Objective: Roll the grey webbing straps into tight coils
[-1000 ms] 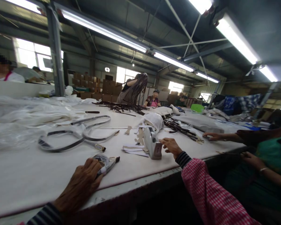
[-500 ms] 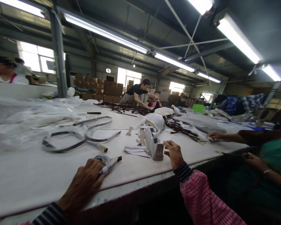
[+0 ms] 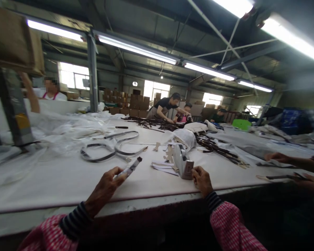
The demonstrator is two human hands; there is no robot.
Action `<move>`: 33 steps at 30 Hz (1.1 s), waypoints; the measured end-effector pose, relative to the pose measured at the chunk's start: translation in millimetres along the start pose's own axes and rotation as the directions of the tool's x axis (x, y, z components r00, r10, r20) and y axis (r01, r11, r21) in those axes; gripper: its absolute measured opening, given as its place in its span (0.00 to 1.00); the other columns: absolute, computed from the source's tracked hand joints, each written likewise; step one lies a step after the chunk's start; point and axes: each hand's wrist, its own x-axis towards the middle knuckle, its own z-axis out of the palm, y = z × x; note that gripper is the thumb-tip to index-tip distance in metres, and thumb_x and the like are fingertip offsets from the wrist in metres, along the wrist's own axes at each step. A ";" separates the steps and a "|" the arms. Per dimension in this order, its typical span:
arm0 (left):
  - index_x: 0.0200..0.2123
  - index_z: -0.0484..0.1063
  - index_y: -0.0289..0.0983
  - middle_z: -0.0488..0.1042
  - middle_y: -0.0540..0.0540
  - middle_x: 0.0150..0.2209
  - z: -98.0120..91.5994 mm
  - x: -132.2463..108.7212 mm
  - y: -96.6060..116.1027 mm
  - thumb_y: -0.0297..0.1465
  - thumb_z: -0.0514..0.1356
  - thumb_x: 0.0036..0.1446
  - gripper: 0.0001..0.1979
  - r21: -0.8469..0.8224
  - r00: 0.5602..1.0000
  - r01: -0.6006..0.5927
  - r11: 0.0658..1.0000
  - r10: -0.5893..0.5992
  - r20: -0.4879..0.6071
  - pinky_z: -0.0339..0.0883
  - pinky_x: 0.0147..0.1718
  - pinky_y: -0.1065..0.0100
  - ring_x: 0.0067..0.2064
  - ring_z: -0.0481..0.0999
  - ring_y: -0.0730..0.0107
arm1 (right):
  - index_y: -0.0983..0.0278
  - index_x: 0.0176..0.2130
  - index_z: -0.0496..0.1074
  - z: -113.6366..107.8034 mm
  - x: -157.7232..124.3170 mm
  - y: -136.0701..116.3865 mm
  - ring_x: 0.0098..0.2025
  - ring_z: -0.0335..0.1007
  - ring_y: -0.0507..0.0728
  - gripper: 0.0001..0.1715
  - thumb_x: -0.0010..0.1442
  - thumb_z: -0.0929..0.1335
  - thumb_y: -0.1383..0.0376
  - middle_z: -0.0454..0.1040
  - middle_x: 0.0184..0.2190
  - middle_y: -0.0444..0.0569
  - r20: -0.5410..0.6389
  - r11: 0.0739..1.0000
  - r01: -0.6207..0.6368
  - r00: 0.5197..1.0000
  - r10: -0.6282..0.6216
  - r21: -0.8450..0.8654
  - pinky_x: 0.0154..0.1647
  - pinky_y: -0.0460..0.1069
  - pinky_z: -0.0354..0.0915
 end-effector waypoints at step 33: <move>0.35 0.69 0.39 0.67 0.47 0.38 9.5 -53.4 46.6 0.39 0.57 0.62 0.10 0.144 0.987 -0.005 0.990 0.028 -0.157 0.58 0.43 0.58 0.42 0.68 0.58 | 0.62 0.24 0.60 169.8 -133.9 -83.1 0.14 0.47 0.44 0.27 0.55 0.76 0.51 0.60 0.13 0.36 0.635 0.913 -0.320 0.767 0.093 0.252 0.13 0.42 0.44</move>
